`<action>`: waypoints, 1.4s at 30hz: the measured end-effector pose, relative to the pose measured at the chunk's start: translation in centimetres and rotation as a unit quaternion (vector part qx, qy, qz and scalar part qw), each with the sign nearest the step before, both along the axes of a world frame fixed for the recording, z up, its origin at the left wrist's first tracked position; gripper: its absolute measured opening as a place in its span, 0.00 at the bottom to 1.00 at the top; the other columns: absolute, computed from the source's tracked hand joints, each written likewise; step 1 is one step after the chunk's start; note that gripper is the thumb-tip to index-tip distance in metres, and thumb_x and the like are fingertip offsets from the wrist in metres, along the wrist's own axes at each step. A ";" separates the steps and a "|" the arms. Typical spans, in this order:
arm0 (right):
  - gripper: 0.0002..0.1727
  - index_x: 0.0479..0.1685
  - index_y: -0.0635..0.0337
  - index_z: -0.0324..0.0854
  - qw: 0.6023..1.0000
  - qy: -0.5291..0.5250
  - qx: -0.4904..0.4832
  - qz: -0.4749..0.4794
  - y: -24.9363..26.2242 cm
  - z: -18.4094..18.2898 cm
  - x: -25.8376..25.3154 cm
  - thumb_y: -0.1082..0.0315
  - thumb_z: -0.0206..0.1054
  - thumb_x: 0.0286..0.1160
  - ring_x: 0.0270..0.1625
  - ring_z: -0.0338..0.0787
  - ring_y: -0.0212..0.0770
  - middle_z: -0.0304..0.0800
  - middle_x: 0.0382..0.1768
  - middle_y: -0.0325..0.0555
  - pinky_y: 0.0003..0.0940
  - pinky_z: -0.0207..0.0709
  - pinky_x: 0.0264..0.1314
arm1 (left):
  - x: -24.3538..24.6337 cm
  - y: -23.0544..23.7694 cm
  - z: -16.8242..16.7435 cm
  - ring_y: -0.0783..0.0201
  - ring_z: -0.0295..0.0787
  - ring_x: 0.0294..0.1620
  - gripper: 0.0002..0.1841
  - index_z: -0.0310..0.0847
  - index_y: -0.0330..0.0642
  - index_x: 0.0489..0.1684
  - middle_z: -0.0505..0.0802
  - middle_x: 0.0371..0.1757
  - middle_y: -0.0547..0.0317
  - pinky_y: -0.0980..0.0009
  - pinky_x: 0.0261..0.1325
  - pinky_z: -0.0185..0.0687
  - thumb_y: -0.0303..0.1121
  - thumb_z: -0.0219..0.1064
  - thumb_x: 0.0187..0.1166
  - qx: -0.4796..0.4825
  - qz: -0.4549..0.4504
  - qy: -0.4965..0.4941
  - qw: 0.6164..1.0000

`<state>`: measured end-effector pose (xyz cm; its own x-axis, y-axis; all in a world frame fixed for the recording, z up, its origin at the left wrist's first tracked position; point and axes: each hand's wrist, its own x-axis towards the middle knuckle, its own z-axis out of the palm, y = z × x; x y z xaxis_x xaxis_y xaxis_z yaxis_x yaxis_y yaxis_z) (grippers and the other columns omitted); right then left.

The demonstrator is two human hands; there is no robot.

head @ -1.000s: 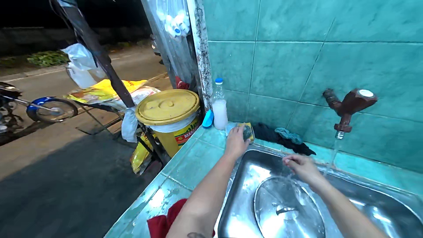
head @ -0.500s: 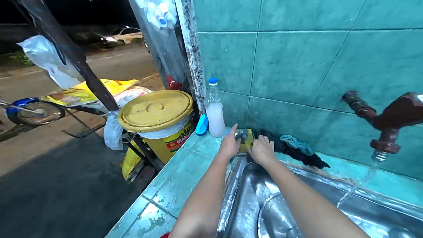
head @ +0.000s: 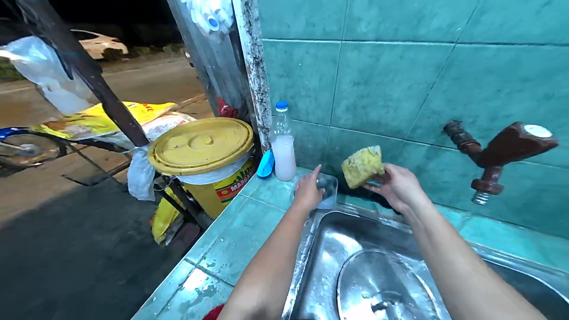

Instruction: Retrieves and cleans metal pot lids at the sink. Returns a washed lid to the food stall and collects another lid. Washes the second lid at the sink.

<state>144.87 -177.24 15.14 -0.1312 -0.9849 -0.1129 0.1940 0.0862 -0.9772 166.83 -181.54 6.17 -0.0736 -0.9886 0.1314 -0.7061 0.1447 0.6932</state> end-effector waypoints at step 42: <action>0.13 0.56 0.73 0.80 0.967 0.218 0.044 -0.122 9.0 -8.9 -9.8 0.75 0.68 0.76 0.48 0.89 0.53 0.88 0.47 0.63 0.54 0.82 0.56 | -20.7 14.3 1.9 0.49 0.86 0.50 0.19 0.78 0.34 0.65 0.88 0.55 0.39 0.50 0.56 0.82 0.39 0.46 0.96 0.216 -0.115 0.234 0.941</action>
<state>135.09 -168.27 6.24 -0.4130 -0.9076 -0.0759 -0.2104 0.1761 -0.9616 146.15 -167.28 8.07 -0.3259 -0.9221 -0.2086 -0.2926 -0.1114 0.9497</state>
